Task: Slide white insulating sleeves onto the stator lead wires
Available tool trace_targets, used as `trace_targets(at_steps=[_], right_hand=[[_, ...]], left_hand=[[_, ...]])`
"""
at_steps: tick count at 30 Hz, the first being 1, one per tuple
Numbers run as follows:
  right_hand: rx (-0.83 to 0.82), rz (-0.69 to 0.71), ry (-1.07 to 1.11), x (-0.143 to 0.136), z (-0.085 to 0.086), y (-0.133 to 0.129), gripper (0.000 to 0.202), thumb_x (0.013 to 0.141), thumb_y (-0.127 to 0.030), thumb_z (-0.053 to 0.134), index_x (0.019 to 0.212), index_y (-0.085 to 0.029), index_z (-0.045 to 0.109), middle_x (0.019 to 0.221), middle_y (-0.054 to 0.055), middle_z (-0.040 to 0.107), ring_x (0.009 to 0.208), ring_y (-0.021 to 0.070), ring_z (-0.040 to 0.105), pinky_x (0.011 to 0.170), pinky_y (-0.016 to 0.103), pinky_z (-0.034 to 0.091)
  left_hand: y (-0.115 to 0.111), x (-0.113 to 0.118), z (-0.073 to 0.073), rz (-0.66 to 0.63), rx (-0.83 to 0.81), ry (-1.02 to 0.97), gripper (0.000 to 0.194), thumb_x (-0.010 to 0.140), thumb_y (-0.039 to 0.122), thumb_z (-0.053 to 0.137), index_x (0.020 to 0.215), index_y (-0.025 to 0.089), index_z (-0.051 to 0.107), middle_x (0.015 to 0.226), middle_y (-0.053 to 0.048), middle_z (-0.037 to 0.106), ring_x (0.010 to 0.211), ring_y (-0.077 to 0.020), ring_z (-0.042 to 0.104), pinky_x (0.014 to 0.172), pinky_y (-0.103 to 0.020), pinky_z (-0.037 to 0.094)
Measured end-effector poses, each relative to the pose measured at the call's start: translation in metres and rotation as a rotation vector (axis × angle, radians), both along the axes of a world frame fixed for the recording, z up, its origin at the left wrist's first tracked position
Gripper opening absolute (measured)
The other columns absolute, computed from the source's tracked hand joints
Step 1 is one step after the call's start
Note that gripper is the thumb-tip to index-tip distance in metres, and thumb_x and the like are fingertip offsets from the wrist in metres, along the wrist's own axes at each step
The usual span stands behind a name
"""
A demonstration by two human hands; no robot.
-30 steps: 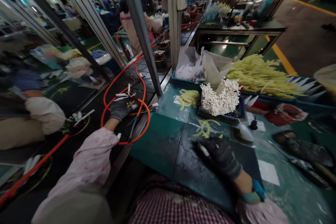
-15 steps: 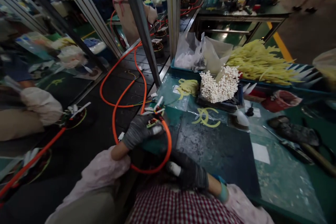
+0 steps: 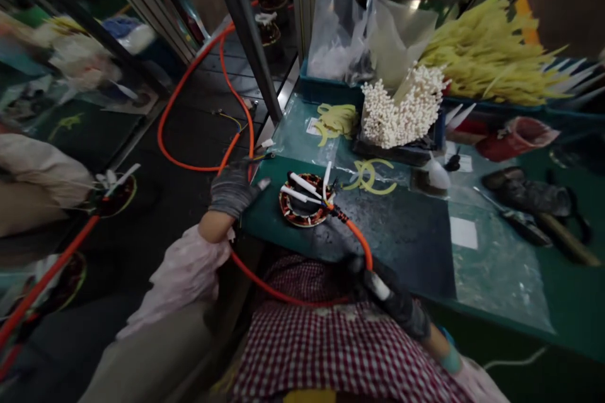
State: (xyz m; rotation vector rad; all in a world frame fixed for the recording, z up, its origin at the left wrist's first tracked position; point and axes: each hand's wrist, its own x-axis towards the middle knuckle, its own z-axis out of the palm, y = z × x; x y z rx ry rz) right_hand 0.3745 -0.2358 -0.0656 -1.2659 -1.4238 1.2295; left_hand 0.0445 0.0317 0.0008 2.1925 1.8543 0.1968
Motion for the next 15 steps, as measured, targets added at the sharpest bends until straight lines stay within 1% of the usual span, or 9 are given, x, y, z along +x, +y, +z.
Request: trace_targets(at_steps=[3, 5, 6, 8, 9, 11, 12, 13, 15], right_hand=[[-0.042, -0.192, 0.034, 0.007, 0.0, -0.015, 0.041, 0.115, -0.047, 0.06, 0.147, -0.029, 0.077, 0.116, 0.012, 0.09, 0.098, 0.0309, 0.089, 0.084, 0.04, 0.076], [-0.053, -0.305, 0.089, 0.007, -0.001, -0.022, 0.045, 0.117, -0.049, 0.055, 0.155, -0.032, 0.073, 0.114, 0.011, 0.09, 0.092, 0.0289, 0.089, 0.078, 0.038, 0.076], [-0.056, -0.337, 0.11, 0.007, -0.002, -0.025, 0.047, 0.118, -0.05, 0.053, 0.159, -0.034, 0.069, 0.116, 0.011, 0.09, 0.09, 0.0279, 0.088, 0.075, 0.037, 0.075], [-0.069, -0.357, 0.133, 0.007, 0.0, -0.028, 0.048, 0.119, -0.052, 0.051, 0.162, -0.039, 0.067, 0.117, 0.01, 0.09, 0.083, 0.0249, 0.085, 0.065, 0.033, 0.07], [-0.089, -0.348, 0.149, 0.009, 0.002, -0.028, 0.046, 0.119, -0.053, 0.052, 0.16, -0.04, 0.069, 0.114, 0.008, 0.09, 0.074, 0.0224, 0.082, 0.058, 0.031, 0.066], [-0.143, -0.345, 0.176, 0.017, 0.01, -0.026, 0.041, 0.117, -0.053, 0.058, 0.151, -0.04, 0.076, 0.105, 0.006, 0.09, 0.061, 0.0187, 0.073, 0.05, 0.029, 0.059], [-0.159, -0.361, 0.169, 0.023, 0.015, -0.024, 0.039, 0.115, -0.054, 0.064, 0.147, -0.039, 0.08, 0.104, 0.005, 0.09, 0.061, 0.0187, 0.073, 0.05, 0.029, 0.06], [-0.161, -0.381, 0.141, 0.031, 0.02, -0.022, 0.037, 0.111, -0.054, 0.07, 0.142, -0.038, 0.083, 0.106, 0.006, 0.091, 0.066, 0.0204, 0.076, 0.053, 0.031, 0.064], [-0.128, -0.406, 0.031, 0.048, 0.032, -0.013, 0.039, 0.104, -0.058, 0.081, 0.135, -0.035, 0.087, 0.112, 0.007, 0.091, 0.083, 0.0261, 0.084, 0.065, 0.037, 0.072]], left_hand=[[0.013, -0.008, -0.014, 0.119, -0.067, 0.087, 0.067, 0.095, 0.037, 0.068, 0.157, 0.013, 0.064, 0.159, -0.022, 0.069, 0.151, -0.0473, 0.064, 0.132, -0.06, 0.047], [0.012, -0.011, -0.02, 0.186, -0.061, -0.122, 0.069, 0.089, 0.03, 0.069, 0.156, 0.015, 0.063, 0.15, -0.018, 0.075, 0.141, -0.0415, 0.072, 0.127, -0.054, 0.053], [0.01, -0.013, -0.02, 0.223, -0.059, -0.262, 0.07, 0.087, 0.029, 0.069, 0.156, 0.016, 0.062, 0.143, -0.016, 0.078, 0.13, -0.0381, 0.077, 0.119, -0.052, 0.059], [0.003, -0.02, -0.013, 0.275, -0.08, -0.505, 0.074, 0.085, 0.032, 0.068, 0.157, 0.017, 0.059, 0.133, -0.014, 0.081, 0.102, -0.0294, 0.082, 0.095, -0.044, 0.068], [-0.001, -0.025, -0.007, 0.279, -0.094, -0.588, 0.076, 0.086, 0.035, 0.066, 0.159, 0.018, 0.057, 0.132, -0.014, 0.082, 0.09, -0.0252, 0.081, 0.083, -0.04, 0.068], [-0.012, -0.042, 0.01, 0.238, -0.101, -0.632, 0.08, 0.087, 0.042, 0.064, 0.162, 0.02, 0.056, 0.138, -0.012, 0.081, 0.086, -0.0209, 0.078, 0.075, -0.034, 0.066], [-0.019, -0.055, 0.019, 0.206, -0.089, -0.612, 0.081, 0.086, 0.046, 0.065, 0.163, 0.021, 0.057, 0.144, -0.011, 0.08, 0.093, -0.0217, 0.079, 0.081, -0.034, 0.067], [-0.026, -0.069, 0.029, 0.16, -0.064, -0.533, 0.081, 0.086, 0.049, 0.066, 0.162, 0.022, 0.06, 0.149, -0.008, 0.079, 0.107, -0.0239, 0.08, 0.094, -0.036, 0.067], [-0.043, -0.105, 0.047, 0.098, -0.036, -0.267, 0.078, 0.087, 0.055, 0.061, 0.159, 0.024, 0.064, 0.156, -0.004, 0.076, 0.131, -0.0291, 0.075, 0.117, -0.043, 0.061]])
